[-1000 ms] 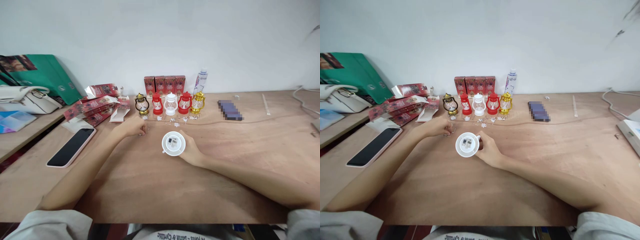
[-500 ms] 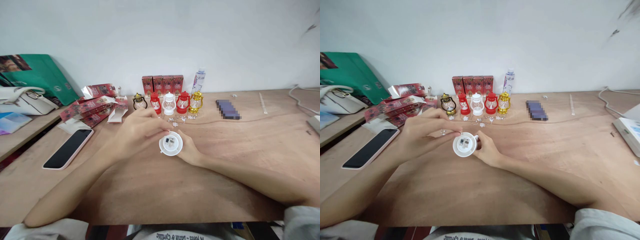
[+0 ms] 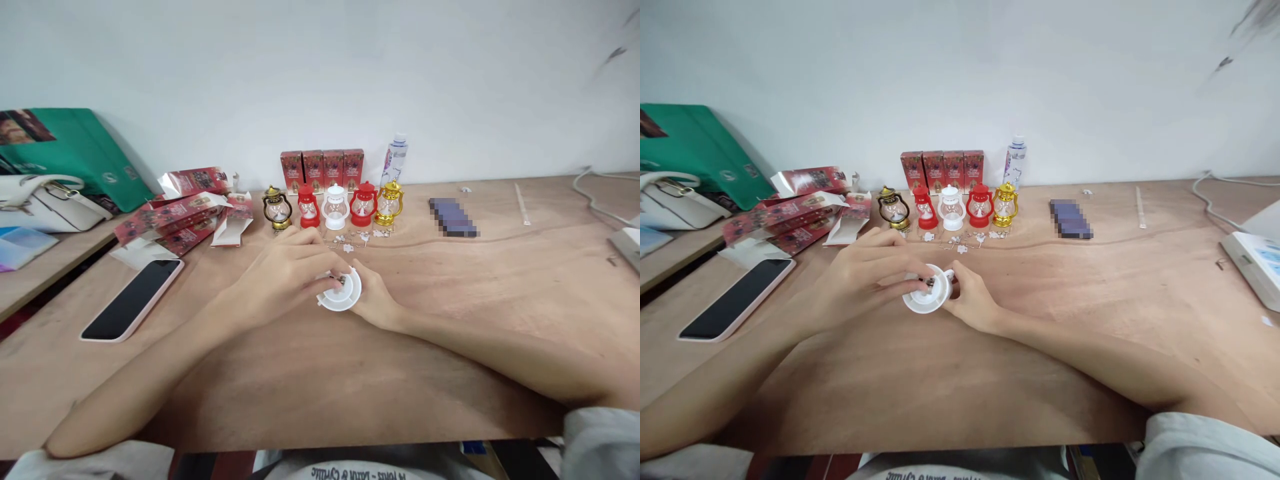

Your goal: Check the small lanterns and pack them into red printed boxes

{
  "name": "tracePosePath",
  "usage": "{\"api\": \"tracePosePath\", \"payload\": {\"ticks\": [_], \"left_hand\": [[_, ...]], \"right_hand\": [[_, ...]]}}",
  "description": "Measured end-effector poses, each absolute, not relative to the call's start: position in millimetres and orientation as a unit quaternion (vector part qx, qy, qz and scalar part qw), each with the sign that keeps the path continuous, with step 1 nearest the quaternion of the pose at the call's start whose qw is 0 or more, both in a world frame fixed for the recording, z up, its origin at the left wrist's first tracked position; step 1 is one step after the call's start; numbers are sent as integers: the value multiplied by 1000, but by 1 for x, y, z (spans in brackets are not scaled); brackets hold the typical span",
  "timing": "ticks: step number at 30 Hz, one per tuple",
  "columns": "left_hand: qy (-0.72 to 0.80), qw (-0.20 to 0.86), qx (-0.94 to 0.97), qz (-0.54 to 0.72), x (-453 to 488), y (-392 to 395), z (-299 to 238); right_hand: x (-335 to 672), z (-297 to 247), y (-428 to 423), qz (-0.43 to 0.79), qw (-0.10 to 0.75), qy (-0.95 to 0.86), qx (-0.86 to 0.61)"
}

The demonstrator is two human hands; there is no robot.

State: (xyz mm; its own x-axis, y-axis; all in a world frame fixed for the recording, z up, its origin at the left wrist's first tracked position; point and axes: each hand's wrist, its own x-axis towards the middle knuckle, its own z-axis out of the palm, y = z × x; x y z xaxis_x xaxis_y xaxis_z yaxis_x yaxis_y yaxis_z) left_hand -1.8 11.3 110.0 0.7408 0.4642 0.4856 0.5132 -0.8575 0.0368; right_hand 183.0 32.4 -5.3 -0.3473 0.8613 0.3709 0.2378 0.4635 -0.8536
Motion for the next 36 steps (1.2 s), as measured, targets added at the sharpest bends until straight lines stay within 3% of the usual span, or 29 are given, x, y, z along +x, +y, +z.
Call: {"api": "tracePosePath", "payload": {"ticks": [7, 12, 15, 36], "left_hand": [[-413, 42, -878, -239, -34, 35, 130], [-552, -2, -832, 45, -68, 81, 110], [-556, -17, -822, 124, -73, 97, 91], [-562, 9, -815, 137, -64, 101, 65]], "right_hand": [[183, -5, 34, 356, 426, -734, -390], [183, -7, 35, 365, 431, -721, -401], [183, -9, 35, 358, 435, -723, -401], [184, -8, 35, 362, 430, -724, -399]]}}
